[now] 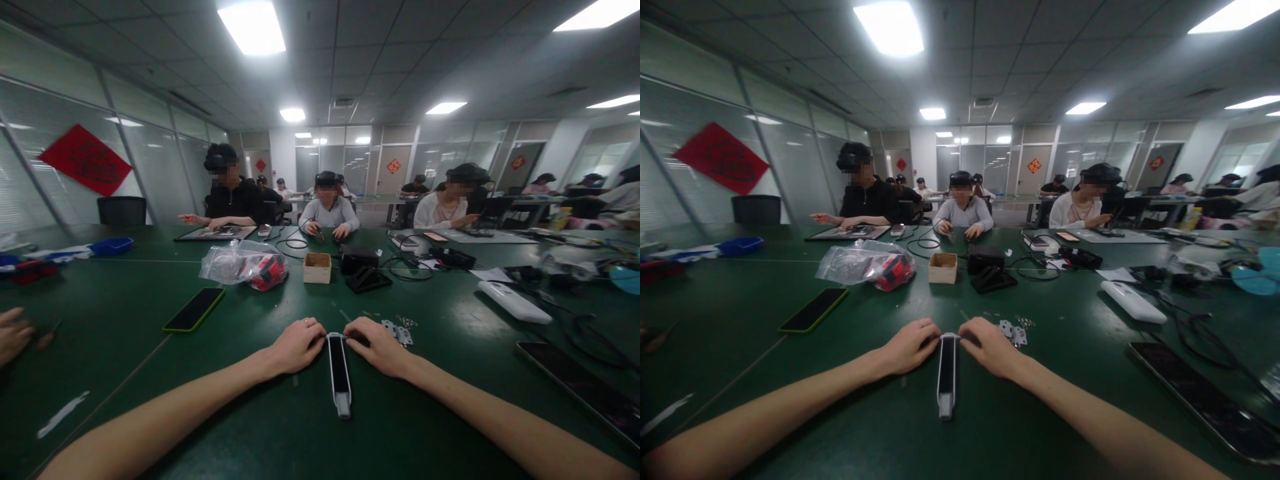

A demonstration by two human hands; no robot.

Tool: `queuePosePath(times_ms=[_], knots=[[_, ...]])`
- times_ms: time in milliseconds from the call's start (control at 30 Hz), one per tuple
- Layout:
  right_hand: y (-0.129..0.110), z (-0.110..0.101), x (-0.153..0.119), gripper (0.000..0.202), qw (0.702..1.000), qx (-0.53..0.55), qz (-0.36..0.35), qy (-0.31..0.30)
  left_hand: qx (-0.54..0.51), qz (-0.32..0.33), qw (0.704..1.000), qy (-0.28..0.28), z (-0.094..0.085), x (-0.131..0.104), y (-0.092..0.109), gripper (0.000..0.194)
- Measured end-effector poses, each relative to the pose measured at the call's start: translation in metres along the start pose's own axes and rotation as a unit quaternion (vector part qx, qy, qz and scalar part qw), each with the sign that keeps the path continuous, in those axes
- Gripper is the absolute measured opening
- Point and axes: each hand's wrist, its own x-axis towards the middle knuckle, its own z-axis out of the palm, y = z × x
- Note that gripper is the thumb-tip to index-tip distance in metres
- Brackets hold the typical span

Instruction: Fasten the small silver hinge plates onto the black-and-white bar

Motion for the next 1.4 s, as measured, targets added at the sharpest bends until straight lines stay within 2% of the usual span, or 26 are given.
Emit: queuePosePath(times_ms=[267, 733, 1400], knots=[[-0.0008, 0.0031, 0.0011, 0.011, 1.0, -0.024, 0.014, 0.013, -0.007, 0.004, 1.0, 0.002, 0.0016, 0.0005, -0.0012, 0.012], [-0.0064, 0.0003, 0.0033, 0.017, 1.0, -0.014, 0.015, -0.014, 0.003, -0.001, 1.0, 0.001, -0.0004, 0.0, -0.0004, 0.013], [-0.0061, 0.0011, 0.0034, 0.015, 0.999, -0.04, 0.013, -0.01, -0.009, -0.007, 1.0, -0.003, -0.0004, 0.0003, 0.0, 0.014]])
